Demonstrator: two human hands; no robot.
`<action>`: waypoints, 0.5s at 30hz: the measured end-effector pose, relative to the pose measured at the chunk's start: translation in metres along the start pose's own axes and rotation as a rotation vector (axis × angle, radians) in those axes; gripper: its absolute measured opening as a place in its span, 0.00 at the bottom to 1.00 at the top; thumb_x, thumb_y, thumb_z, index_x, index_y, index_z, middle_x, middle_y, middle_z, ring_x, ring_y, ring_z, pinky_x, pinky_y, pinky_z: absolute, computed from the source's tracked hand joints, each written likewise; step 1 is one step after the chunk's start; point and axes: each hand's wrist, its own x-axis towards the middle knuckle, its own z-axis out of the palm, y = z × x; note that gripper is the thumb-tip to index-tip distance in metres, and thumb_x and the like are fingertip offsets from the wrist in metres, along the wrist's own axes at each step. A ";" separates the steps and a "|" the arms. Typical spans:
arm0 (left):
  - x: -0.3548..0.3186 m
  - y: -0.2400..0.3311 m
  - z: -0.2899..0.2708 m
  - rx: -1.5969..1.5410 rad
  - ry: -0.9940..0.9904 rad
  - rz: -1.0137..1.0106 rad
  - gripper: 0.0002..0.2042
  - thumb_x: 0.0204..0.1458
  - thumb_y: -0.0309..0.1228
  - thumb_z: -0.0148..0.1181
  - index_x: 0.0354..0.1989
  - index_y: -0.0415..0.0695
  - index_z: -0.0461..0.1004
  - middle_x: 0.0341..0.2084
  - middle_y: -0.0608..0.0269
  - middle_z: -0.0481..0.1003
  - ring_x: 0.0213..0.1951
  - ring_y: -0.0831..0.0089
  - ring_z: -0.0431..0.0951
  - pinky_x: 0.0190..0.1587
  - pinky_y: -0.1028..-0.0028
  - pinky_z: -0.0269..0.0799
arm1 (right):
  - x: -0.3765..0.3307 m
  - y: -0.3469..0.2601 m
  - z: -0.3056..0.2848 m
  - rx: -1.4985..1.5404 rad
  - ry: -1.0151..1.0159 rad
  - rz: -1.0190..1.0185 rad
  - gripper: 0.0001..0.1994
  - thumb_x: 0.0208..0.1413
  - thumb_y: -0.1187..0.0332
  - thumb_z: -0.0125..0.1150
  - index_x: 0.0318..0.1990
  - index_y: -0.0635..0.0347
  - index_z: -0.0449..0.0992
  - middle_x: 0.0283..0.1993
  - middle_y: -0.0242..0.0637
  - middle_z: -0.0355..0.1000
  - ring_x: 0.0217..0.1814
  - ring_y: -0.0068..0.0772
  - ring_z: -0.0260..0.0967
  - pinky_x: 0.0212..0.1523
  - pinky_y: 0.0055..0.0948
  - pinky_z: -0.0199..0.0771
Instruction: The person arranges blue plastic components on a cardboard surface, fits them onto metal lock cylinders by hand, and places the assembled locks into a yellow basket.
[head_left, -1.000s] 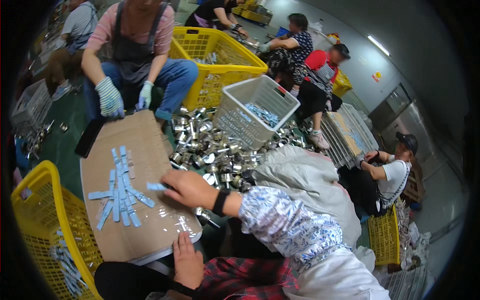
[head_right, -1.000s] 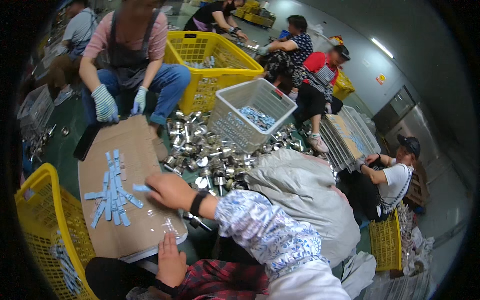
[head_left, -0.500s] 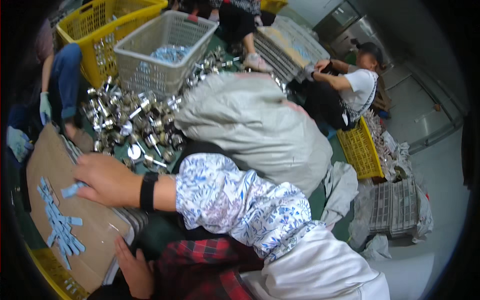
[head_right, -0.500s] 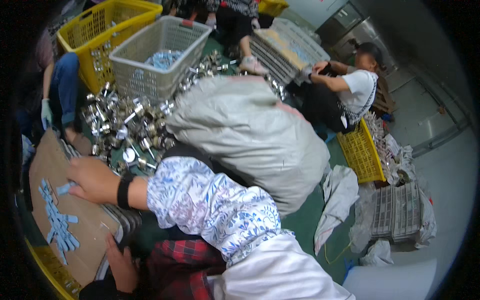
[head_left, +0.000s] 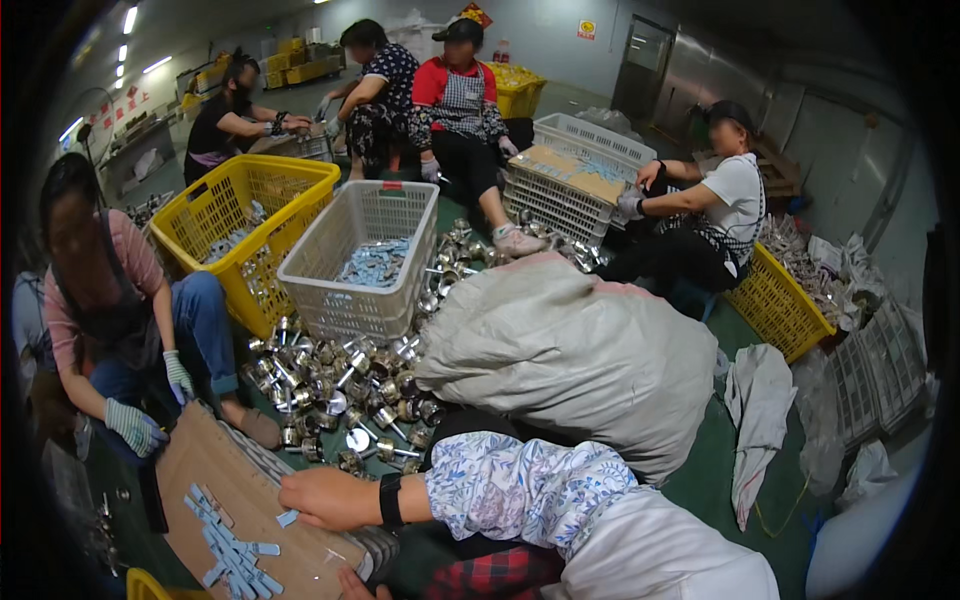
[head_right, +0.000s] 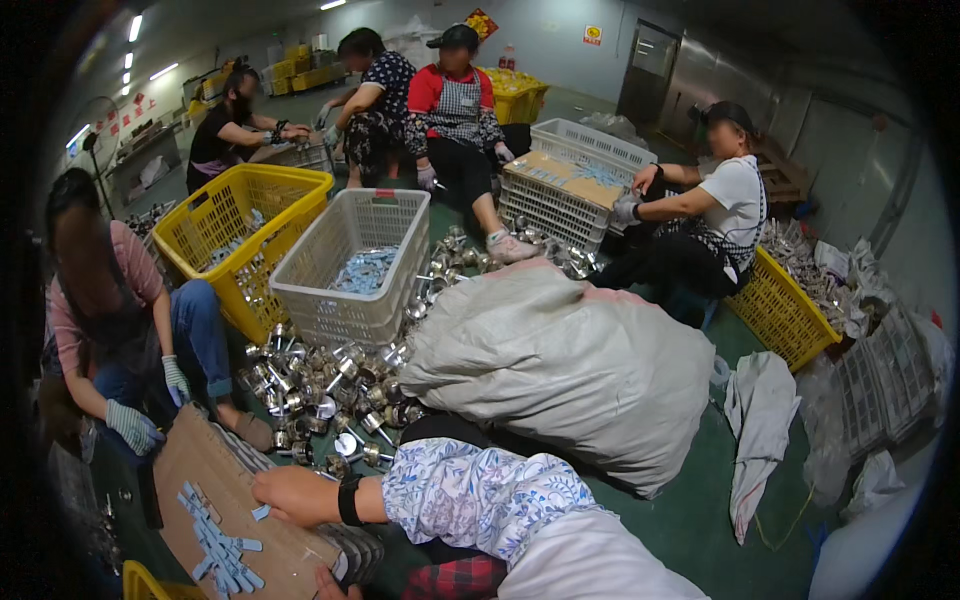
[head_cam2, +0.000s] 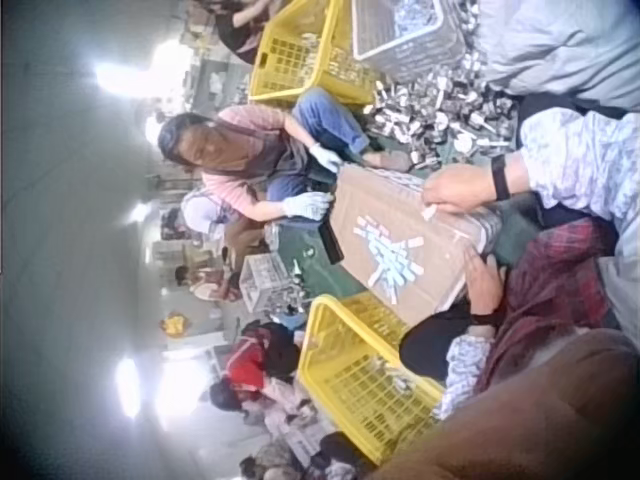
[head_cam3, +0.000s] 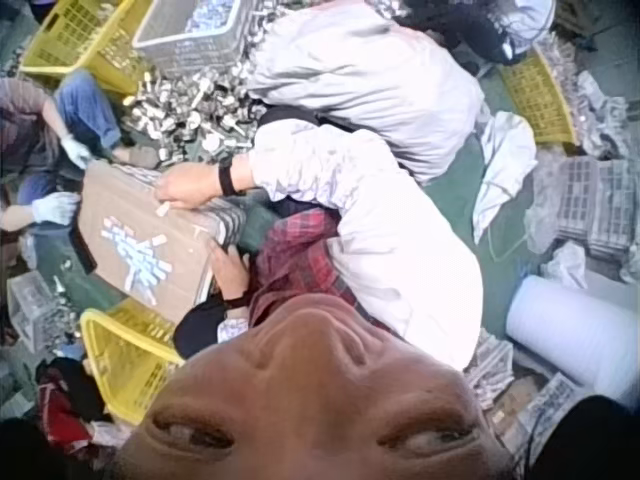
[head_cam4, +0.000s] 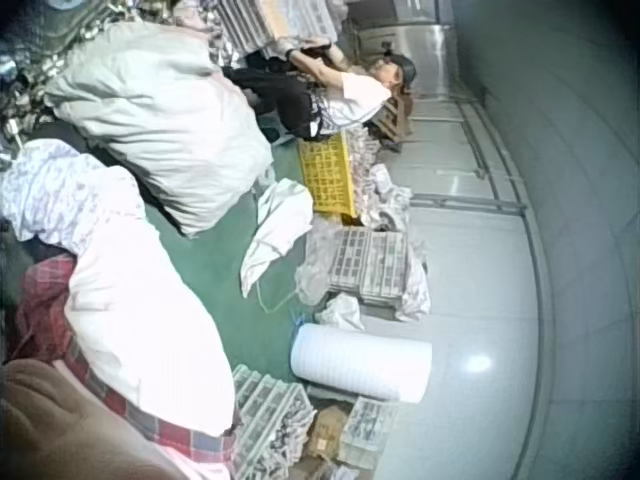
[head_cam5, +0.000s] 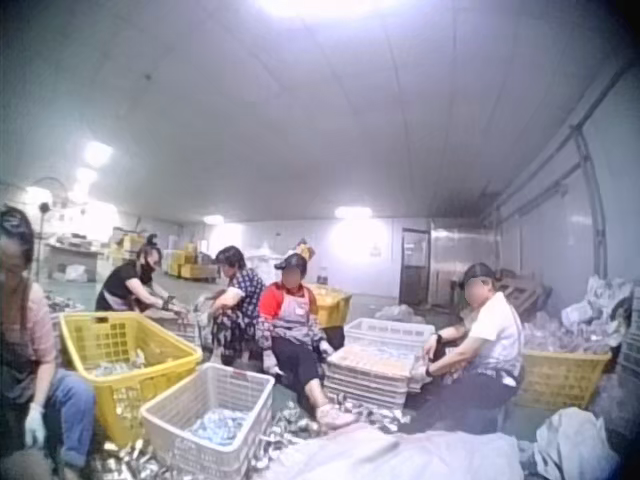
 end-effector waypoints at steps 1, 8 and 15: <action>0.000 0.000 -0.001 -0.005 0.013 -0.001 0.20 0.45 0.33 0.69 0.43 0.35 0.71 0.63 0.23 0.55 0.63 0.29 0.58 0.65 0.46 0.56 | 0.001 -0.002 -0.001 -0.008 -0.007 -0.009 0.13 0.49 0.68 0.62 0.40 0.61 0.68 0.39 0.46 0.66 0.42 0.54 0.68 0.40 0.48 0.69; -0.006 -0.004 0.005 -0.015 -0.001 -0.077 0.20 0.46 0.32 0.69 0.45 0.35 0.72 0.63 0.25 0.55 0.64 0.31 0.56 0.66 0.47 0.54 | 0.002 -0.002 0.013 0.006 -0.133 0.144 0.11 0.56 0.64 0.57 0.41 0.60 0.69 0.37 0.48 0.71 0.39 0.58 0.71 0.38 0.52 0.69; 0.002 -0.026 0.057 -0.103 0.181 -0.043 0.17 0.45 0.31 0.68 0.40 0.35 0.72 0.62 0.24 0.57 0.65 0.31 0.55 0.68 0.47 0.52 | -0.002 0.007 -0.008 -0.114 -0.059 0.162 0.13 0.53 0.67 0.57 0.44 0.62 0.70 0.39 0.48 0.68 0.41 0.55 0.71 0.39 0.48 0.72</action>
